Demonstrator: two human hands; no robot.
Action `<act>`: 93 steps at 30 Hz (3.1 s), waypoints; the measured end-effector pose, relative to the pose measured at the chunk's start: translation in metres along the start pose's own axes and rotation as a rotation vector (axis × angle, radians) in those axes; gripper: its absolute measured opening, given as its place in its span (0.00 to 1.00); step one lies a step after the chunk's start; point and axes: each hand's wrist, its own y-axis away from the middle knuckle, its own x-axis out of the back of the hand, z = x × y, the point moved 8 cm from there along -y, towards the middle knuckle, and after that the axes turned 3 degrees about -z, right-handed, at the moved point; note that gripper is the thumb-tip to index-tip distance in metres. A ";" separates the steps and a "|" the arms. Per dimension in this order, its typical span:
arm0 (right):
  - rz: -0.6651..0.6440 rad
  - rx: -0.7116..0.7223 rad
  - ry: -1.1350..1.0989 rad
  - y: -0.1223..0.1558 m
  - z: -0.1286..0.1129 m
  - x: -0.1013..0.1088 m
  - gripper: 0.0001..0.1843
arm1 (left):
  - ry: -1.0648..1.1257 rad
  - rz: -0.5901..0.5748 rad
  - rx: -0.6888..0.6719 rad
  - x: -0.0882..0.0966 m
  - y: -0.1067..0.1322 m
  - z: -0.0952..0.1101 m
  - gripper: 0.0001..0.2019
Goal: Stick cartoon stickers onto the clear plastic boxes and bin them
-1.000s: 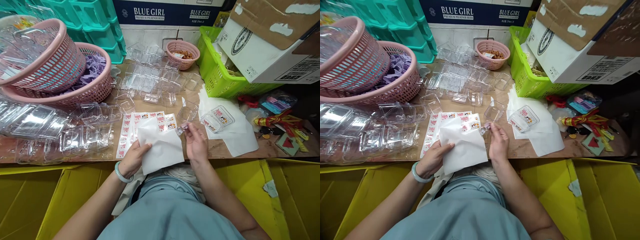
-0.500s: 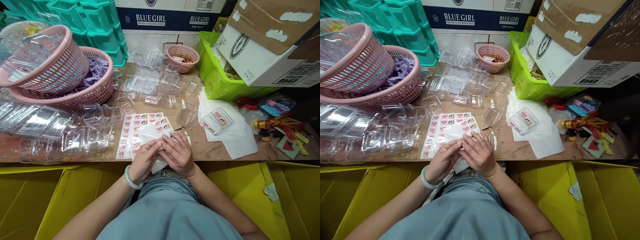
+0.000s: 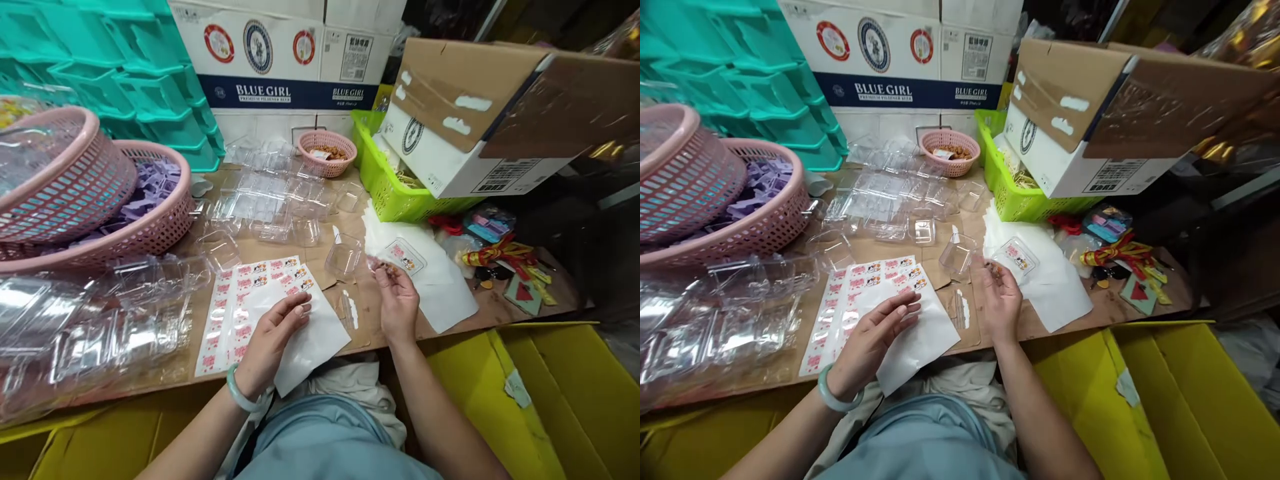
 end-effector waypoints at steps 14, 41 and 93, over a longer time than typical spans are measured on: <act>-0.119 0.081 0.493 -0.058 0.009 -0.047 0.45 | 0.372 0.021 0.111 -0.030 -0.022 -0.001 0.19; -0.518 0.144 0.115 0.048 -0.031 -0.070 0.31 | 0.203 -0.121 0.002 0.016 0.005 -0.001 0.17; -0.499 -0.543 0.028 0.071 -0.006 -0.085 0.16 | 0.266 -0.145 -0.012 0.023 -0.007 -0.015 0.21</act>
